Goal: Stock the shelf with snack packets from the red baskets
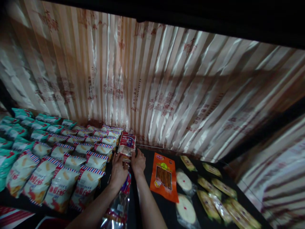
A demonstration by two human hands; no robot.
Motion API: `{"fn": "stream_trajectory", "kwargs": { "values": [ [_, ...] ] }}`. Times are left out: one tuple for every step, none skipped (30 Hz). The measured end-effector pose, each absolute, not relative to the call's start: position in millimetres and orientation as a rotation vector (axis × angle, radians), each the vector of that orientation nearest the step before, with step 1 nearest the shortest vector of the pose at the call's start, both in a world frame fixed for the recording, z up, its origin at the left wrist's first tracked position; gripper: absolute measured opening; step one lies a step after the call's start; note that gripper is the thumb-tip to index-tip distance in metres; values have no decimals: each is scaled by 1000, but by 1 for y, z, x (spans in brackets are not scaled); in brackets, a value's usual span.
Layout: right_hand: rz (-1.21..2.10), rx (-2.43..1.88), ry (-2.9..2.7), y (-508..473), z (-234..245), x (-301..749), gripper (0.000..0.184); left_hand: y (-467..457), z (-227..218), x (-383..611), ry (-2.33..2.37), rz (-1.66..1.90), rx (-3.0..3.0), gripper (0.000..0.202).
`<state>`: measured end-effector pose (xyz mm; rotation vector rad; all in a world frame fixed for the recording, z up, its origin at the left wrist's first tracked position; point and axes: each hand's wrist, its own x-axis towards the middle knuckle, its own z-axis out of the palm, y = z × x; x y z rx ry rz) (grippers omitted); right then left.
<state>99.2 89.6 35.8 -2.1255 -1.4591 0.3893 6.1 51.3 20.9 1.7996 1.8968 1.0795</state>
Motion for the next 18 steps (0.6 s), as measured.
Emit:
{"fn": "stream_trajectory", "kwargs": {
  "values": [
    [437, -2114, -1426, 88, 33, 102, 50, 51, 20, 6, 1897, 1080, 1805, 45],
    [492, -2090, -1409, 85, 31, 105, 51, 51, 18, 6, 1902, 1081, 1806, 45],
    [550, -2064, -1403, 83, 29, 107, 51, 51, 17, 6, 1910, 1083, 1804, 46],
    [601, -2043, -1401, 81, 28, 108, 50, 51, 16, 6, 1919, 1085, 1800, 46],
    [639, -2031, -1400, 78, 28, 109, 49, 51, 15, 6, 1925, 1090, 1797, 46],
    [662, -2017, -1403, 76, 27, 110, 48, 51, 15, 6, 1930, 1097, 1794, 46],
    [673, -1997, -1406, 73, 27, 109, 47, 50, 14, 6, 1929, 1103, 1792, 46],
    [675, -1970, -1406, 71, 27, 109, 47, 50, 14, 6, 1924, 1108, 1792, 46],
    [671, -1941, -1401, 69, 27, 107, 46, 49, 15, 6, 1916, 1108, 1793, 46],
    [665, -1908, -1392, 67, 27, 106, 46, 49, 15, 6, 1910, 1101, 1797, 46],
    [662, -1875, -1383, 65, 26, 105, 45, 48, 16, 5, 1907, 1088, 1806, 46],
    [665, -1844, -1377, 64, 25, 104, 45, 48, 17, 5, 1908, 1075, 1817, 45],
    [673, -1817, -1375, 63, 24, 102, 44, 48, 18, 5, 1911, 1066, 1830, 44],
    [684, -1797, -1376, 62, 23, 102, 43, 48, 19, 4, 1915, 1061, 1842, 43],
    [693, -1791, -1372, 62, 22, 101, 43, 48, 20, 4, 1920, 1060, 1849, 42],
    [695, -1798, -1362, 63, 22, 101, 42, 48, 21, 4, 1925, 1063, 1853, 41],
    [690, -1811, -1351, 63, 21, 101, 42, 48, 22, 3, 1926, 1069, 1854, 41],
    [684, -1820, -1341, 64, 20, 102, 42, 48, 24, 3, 1926, 1075, 1853, 41]
  ]
}}
